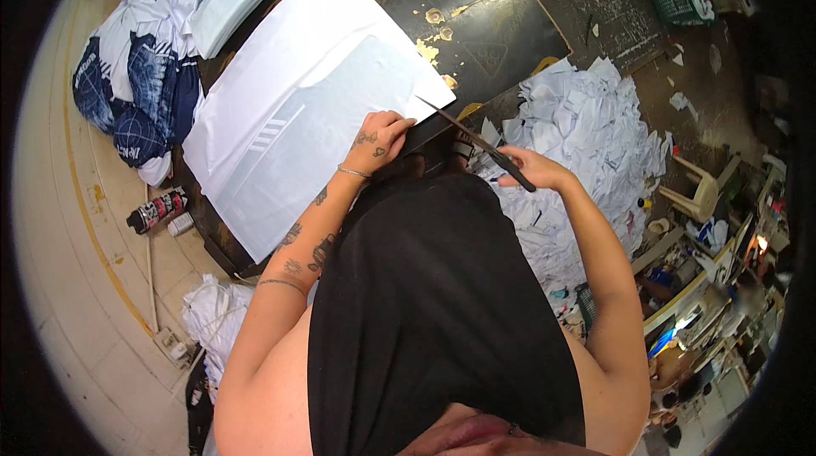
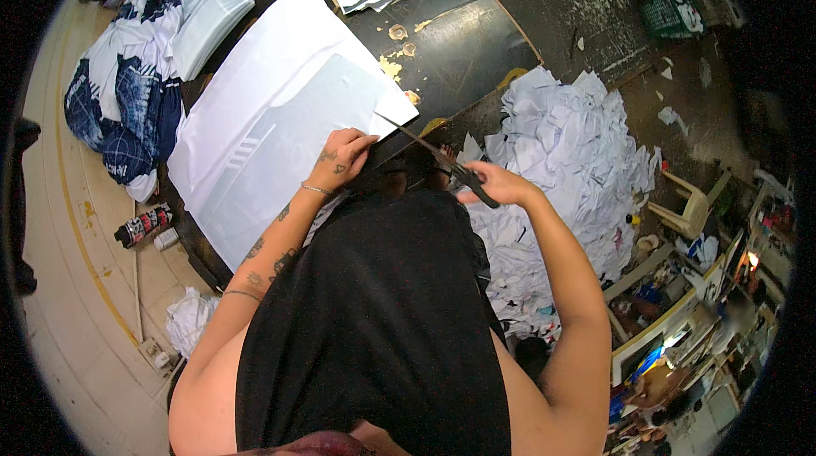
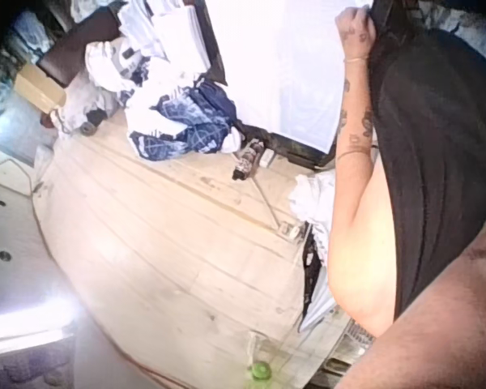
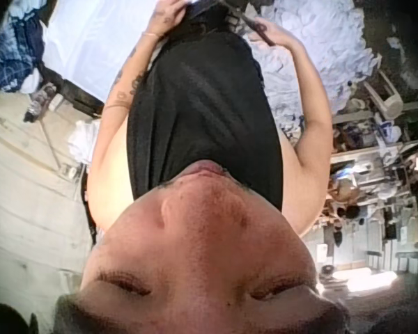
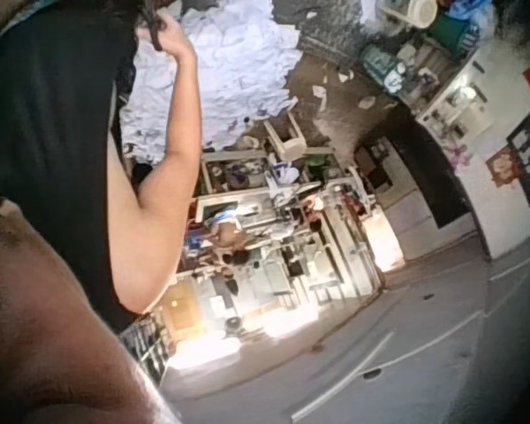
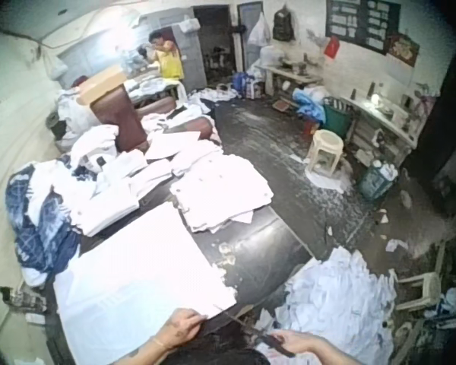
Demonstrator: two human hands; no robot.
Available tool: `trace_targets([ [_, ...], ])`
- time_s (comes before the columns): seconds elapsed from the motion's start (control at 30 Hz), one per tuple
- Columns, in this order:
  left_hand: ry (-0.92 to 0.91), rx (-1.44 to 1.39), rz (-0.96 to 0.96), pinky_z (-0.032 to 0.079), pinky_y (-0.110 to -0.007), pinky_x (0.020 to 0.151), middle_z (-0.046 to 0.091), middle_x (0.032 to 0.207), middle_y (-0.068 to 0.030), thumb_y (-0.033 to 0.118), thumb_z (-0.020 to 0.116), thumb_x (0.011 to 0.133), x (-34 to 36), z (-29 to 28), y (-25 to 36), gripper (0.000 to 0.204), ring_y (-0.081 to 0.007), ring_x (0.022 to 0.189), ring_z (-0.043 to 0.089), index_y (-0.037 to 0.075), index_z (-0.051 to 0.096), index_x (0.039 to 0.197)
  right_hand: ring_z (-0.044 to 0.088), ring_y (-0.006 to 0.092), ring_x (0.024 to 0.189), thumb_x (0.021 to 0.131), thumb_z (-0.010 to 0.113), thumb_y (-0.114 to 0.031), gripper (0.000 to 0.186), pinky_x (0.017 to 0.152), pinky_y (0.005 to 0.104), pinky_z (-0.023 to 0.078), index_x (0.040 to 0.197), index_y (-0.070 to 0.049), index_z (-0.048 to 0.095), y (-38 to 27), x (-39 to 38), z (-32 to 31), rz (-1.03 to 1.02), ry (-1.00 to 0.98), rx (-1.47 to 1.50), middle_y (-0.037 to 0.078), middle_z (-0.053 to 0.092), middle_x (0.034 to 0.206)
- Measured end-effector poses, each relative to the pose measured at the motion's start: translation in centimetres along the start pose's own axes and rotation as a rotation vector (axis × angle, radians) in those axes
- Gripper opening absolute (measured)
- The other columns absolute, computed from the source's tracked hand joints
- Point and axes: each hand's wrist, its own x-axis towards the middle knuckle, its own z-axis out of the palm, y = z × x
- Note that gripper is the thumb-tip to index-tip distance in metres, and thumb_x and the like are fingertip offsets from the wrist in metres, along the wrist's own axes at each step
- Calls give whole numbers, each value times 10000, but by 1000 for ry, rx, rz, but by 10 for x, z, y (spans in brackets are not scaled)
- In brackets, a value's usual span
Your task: The person lays white fabric on a table, uses shears to cut it into rectangular pieces, folds each piece, and stacks them. The person repeats this process with multiple fabric pieces, including a blue and white patterned piece, cutting and folding them in the same manner.
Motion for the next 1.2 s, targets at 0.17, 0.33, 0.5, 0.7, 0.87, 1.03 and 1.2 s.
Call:
trace_targets([
  [0.17, 9, 38, 117, 431, -443, 998, 660, 1196, -84, 79, 701, 865, 6, -10, -7, 409, -295, 1111, 601, 128, 713, 1271, 708, 204, 972, 704, 975, -438, 908, 875, 329, 535, 1389, 16, 590, -41, 19, 36, 70, 243, 11, 125, 752, 1088],
  [0.33, -99, 52, 227, 359, -475, 1087, 623, 1304, -64, 159, 695, 853, 7, -21, -30, 453, -285, 1210, 550, 176, 710, 1306, 737, 197, 988, 656, 996, -424, 928, 884, 316, 550, 1362, 47, 621, -65, 13, 98, 225, 459, 103, 152, 777, 1110],
  [0.5, -141, 40, 328, 337, -496, 1098, 592, 1359, -73, 222, 682, 855, 6, -24, -50, 509, -288, 1234, 530, 201, 686, 1363, 735, 146, 826, 675, 992, -397, 716, 744, 299, 561, 1185, 29, 726, -86, 37, 169, 184, 610, 499, 100, 798, 969],
  [0.7, -130, 66, 368, 257, -565, 1150, 577, 1374, -71, 296, 675, 854, 3, -20, -57, 568, -284, 1261, 511, 218, 652, 1416, 695, 106, 725, 729, 972, -324, 603, 653, 269, 543, 1158, 28, 736, -108, 56, 201, 251, 803, 417, 54, 769, 863],
  [0.87, -104, 48, 377, 268, -595, 1151, 579, 1363, -63, 306, 697, 850, 0, -20, -61, 534, -279, 1249, 515, 208, 666, 1374, 648, 86, 637, 721, 984, -332, 603, 589, 251, 520, 1137, 33, 744, -99, 70, 197, 335, 855, 284, 37, 737, 805],
  [1.03, -26, -66, 249, 278, -582, 1129, 575, 1364, -65, 290, 699, 852, 8, -14, -62, 513, -281, 1262, 504, 206, 668, 1357, 680, 135, 787, 697, 949, -514, 746, 751, 290, 541, 1197, 8, 762, -114, 7, 130, 378, 659, 162, 88, 767, 921],
  [1.2, 66, 71, 164, 265, -588, 1128, 568, 1393, -80, 308, 701, 873, 12, -6, -56, 528, -288, 1282, 503, 217, 651, 1391, 639, 135, 791, 704, 956, -482, 799, 763, 300, 537, 1269, 18, 693, -138, -15, 31, 484, 362, -260, 59, 711, 886],
])
